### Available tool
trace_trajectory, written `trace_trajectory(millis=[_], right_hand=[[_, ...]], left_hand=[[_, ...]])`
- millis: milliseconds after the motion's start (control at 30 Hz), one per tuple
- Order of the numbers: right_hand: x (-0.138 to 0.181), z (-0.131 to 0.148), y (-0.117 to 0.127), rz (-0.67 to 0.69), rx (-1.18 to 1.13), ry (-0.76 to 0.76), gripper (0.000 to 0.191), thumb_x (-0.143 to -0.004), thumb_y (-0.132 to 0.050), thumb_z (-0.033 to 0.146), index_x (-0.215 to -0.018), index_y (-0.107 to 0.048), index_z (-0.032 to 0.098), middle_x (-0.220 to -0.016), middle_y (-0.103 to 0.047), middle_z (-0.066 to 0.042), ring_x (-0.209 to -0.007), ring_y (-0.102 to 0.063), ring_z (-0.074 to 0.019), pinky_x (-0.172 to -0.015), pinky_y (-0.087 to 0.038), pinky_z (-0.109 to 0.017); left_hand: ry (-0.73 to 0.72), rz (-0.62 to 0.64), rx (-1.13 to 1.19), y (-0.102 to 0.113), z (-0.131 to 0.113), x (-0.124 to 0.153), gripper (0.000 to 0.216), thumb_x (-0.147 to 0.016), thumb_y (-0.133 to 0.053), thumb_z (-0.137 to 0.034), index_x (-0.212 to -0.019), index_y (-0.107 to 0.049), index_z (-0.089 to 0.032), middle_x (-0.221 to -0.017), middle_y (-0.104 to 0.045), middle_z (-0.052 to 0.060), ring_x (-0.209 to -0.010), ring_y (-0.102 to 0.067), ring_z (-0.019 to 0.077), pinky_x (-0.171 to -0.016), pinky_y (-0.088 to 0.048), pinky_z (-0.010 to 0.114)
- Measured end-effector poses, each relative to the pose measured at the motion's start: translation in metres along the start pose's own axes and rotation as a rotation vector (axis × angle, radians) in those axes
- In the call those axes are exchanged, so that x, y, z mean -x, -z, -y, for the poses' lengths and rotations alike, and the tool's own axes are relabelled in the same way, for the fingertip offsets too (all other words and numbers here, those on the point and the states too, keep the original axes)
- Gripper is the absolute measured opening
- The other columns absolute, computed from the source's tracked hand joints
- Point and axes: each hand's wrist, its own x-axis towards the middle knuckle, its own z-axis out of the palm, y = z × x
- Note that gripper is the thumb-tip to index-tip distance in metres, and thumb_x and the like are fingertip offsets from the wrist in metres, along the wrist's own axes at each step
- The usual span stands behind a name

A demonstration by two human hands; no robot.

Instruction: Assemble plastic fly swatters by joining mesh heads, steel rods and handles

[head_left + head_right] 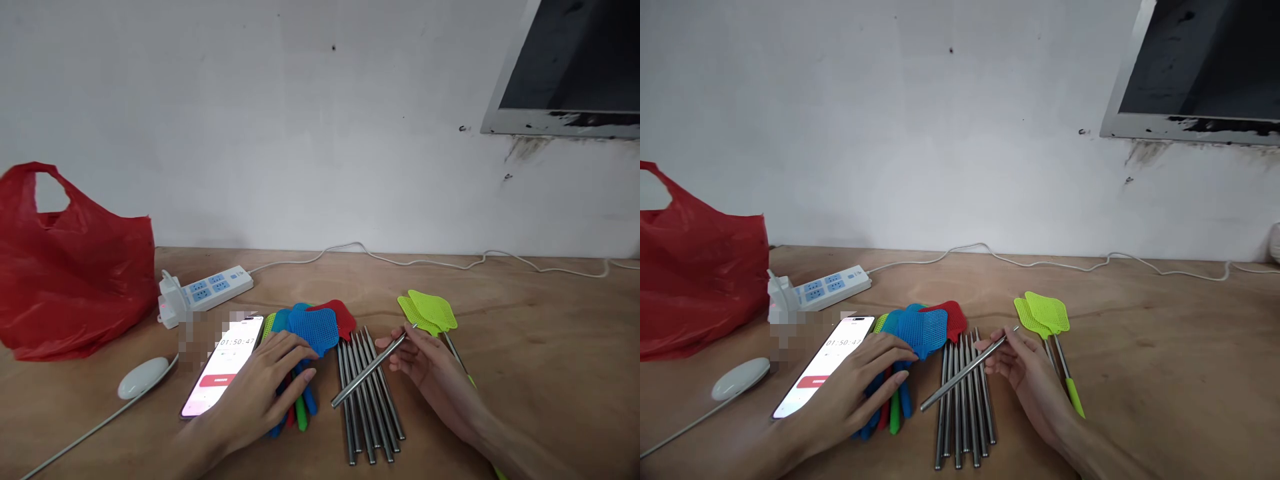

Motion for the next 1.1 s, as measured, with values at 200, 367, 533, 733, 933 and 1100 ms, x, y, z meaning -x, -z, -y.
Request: trace_trajectory(millis=[200,367,533,733,933,1100], right_hand=[[0.006,-0.003,-0.003,0.118,-0.035,-0.026,0.03,-0.078,-0.079,0.05,-0.086,-0.077,0.021,-0.095,-0.075,-0.006,-0.079,-0.066,-0.0165,-0.082,-0.052,-0.032],[0.007,-0.006,-0.006,0.21,0.025,-0.011,0.029,-0.082,-0.075,0.05,-0.087,-0.079,0.021,-0.093,-0.074,-0.006,-0.084,-0.068,-0.0178,-0.08,-0.053,-0.032],[0.002,0.005,-0.002,0.296,0.365,0.06,0.03,-0.081,-0.075,0.049,-0.092,-0.079,0.021,-0.073,-0.07,-0.002,-0.064,-0.063,-0.0136,-0.061,-0.051,-0.027],[0.009,0.038,-0.002,0.402,1.01,0.173,0.028,-0.086,-0.067,0.049,-0.092,-0.074,0.023,-0.07,-0.067,-0.002,-0.062,-0.06,-0.018,-0.058,-0.046,-0.031],[0.017,0.045,-0.008,0.609,1.555,0.488,0.032,-0.103,-0.037,0.03,-0.086,-0.062,0.02,-0.08,-0.065,-0.003,-0.068,-0.059,-0.0184,-0.062,-0.04,-0.031],[0.01,0.023,-0.005,0.632,1.668,0.539,0.028,-0.102,-0.038,0.022,-0.077,-0.051,0.021,-0.078,-0.065,-0.004,-0.064,-0.058,-0.0185,-0.057,-0.035,-0.03]], left_hand=[[-0.022,0.046,0.037,-0.006,-0.014,0.003,0.015,-0.101,-0.047,-0.028,-0.097,-0.061,-0.023,-0.093,-0.066,0.005,-0.088,-0.06,0.0231,-0.083,-0.046,0.036],[-0.045,0.014,-0.106,-0.013,-0.021,0.001,0.016,-0.101,-0.045,-0.024,-0.088,-0.055,-0.022,-0.08,-0.063,0.002,-0.074,-0.059,0.0212,-0.075,-0.044,0.034],[-0.076,0.096,-0.242,-0.014,-0.015,0.003,0.022,-0.103,-0.031,-0.018,-0.1,-0.052,-0.022,-0.086,-0.067,0.004,-0.074,-0.063,0.0236,-0.069,-0.045,0.033],[-0.03,0.245,-0.238,-0.008,-0.006,0.007,0.024,-0.093,-0.031,-0.006,-0.103,-0.047,-0.021,-0.085,-0.065,0.005,-0.069,-0.064,0.0236,-0.059,-0.042,0.03],[-0.071,0.257,-0.247,-0.003,-0.016,-0.005,0.021,-0.104,-0.028,-0.019,-0.099,-0.047,-0.023,-0.082,-0.064,0.001,-0.065,-0.062,0.0217,-0.058,-0.037,0.03],[-0.087,0.338,-0.272,-0.008,-0.024,-0.01,0.027,-0.107,-0.027,-0.025,-0.092,-0.049,-0.023,-0.079,-0.068,0.0,-0.059,-0.062,0.0206,-0.051,-0.029,0.031]])
